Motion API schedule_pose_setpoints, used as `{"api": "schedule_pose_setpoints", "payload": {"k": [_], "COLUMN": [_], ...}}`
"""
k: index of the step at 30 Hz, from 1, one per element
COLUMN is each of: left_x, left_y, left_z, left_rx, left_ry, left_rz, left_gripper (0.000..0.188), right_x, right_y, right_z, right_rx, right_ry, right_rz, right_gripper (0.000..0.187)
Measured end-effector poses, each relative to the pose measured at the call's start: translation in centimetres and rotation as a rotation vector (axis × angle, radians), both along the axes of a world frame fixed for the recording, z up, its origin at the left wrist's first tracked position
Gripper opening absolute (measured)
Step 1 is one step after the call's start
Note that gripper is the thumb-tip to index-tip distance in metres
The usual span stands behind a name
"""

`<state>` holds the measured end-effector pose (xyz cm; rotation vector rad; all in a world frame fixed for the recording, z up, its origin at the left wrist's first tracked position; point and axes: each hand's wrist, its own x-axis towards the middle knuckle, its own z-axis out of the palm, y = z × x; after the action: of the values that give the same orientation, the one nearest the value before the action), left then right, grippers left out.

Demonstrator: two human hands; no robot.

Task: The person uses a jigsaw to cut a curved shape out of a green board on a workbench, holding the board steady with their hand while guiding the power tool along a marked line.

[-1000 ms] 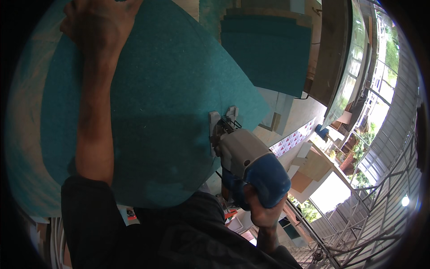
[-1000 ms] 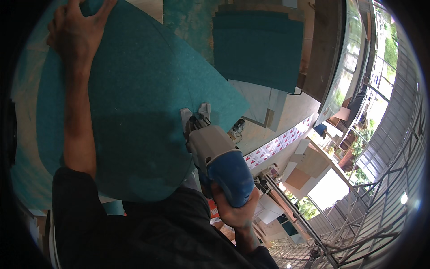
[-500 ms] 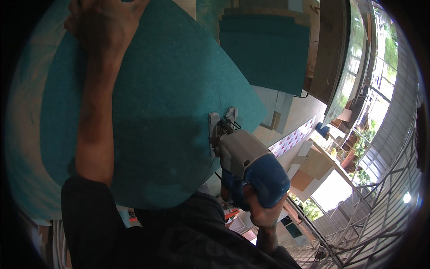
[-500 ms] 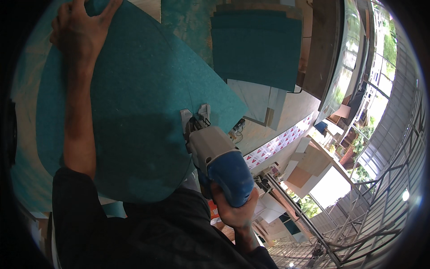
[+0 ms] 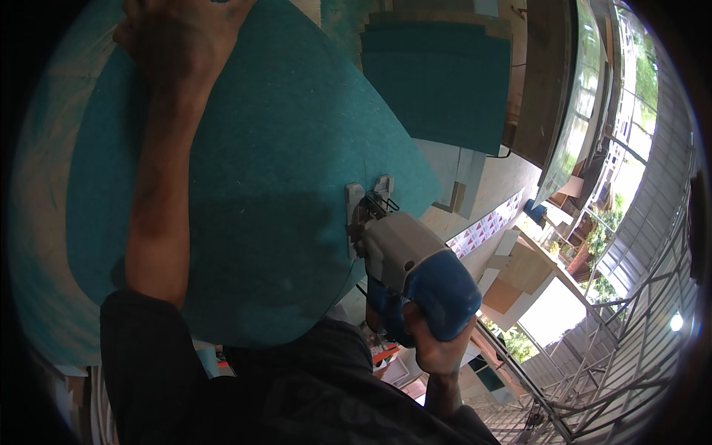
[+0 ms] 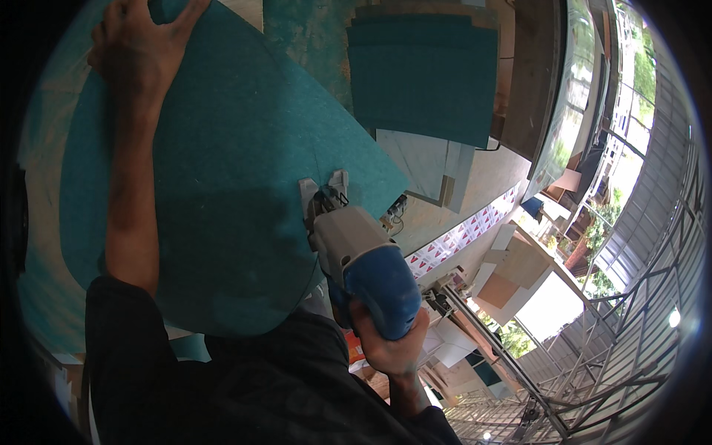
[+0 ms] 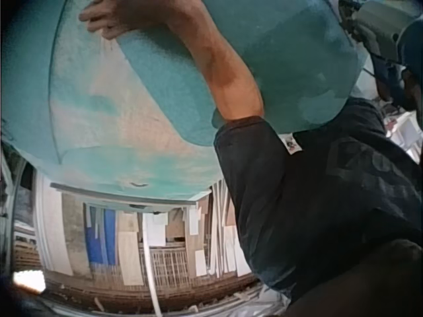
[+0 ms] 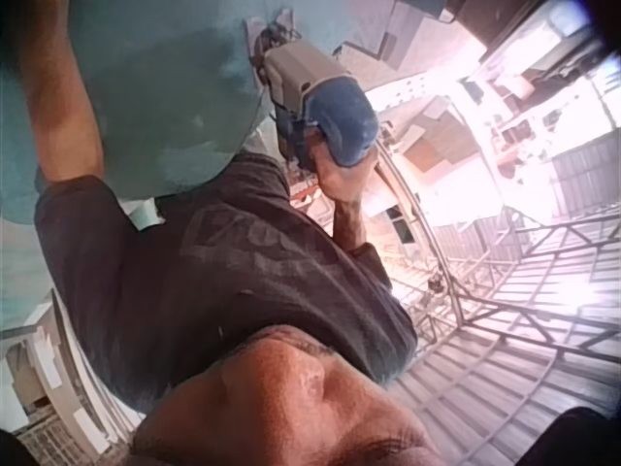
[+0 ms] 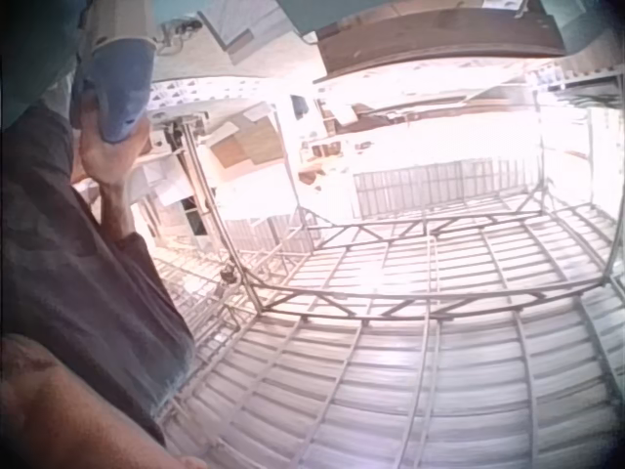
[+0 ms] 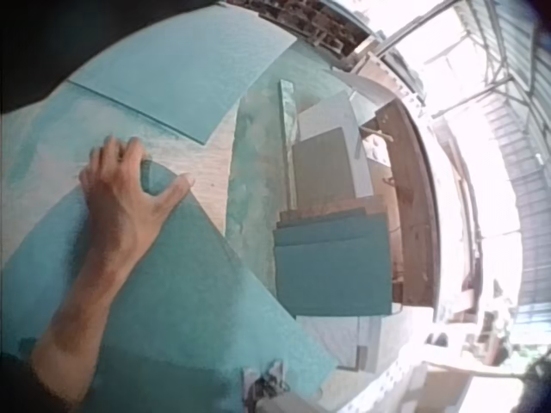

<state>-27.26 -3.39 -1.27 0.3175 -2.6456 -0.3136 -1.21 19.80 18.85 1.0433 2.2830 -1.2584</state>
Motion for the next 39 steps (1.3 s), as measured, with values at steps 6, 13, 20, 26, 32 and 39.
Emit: {"api": "schedule_pose_setpoints", "payload": {"k": [6,13,20,26,32,39], "left_x": [-0.1,-0.2,-0.1,0.1,-0.2,0.1], "left_y": [0.0,0.3,0.4,1.3,0.7,1.7], "left_z": [-0.4,-0.5,-0.2,0.2,-0.6,0.2], "left_rx": [-0.016,-0.031,0.031,-0.038,-0.025,-0.016], "left_ry": [0.016,0.006,-0.004,0.009,-0.003,0.018], "left_rz": [-0.025,-0.035,-0.069,-0.030,-0.080,-0.079], "left_gripper": [0.049,0.049,0.050,0.051,0.051,0.050], "right_x": [0.1,0.1,0.2,0.5,0.4,0.4], "right_y": [0.0,-0.3,-0.3,-0.2,-0.1,-0.1], "right_z": [0.1,0.0,0.1,0.0,-0.1,-0.1], "right_rx": [0.020,0.029,0.012,0.013,0.017,0.004], "right_ry": [-0.022,0.004,-0.006,-0.002,0.002,-0.002], "right_rz": [0.002,-0.025,-0.027,-0.029,-0.021,-0.021], "right_gripper": [0.012,0.013,0.016,0.017,0.016,0.015]}}
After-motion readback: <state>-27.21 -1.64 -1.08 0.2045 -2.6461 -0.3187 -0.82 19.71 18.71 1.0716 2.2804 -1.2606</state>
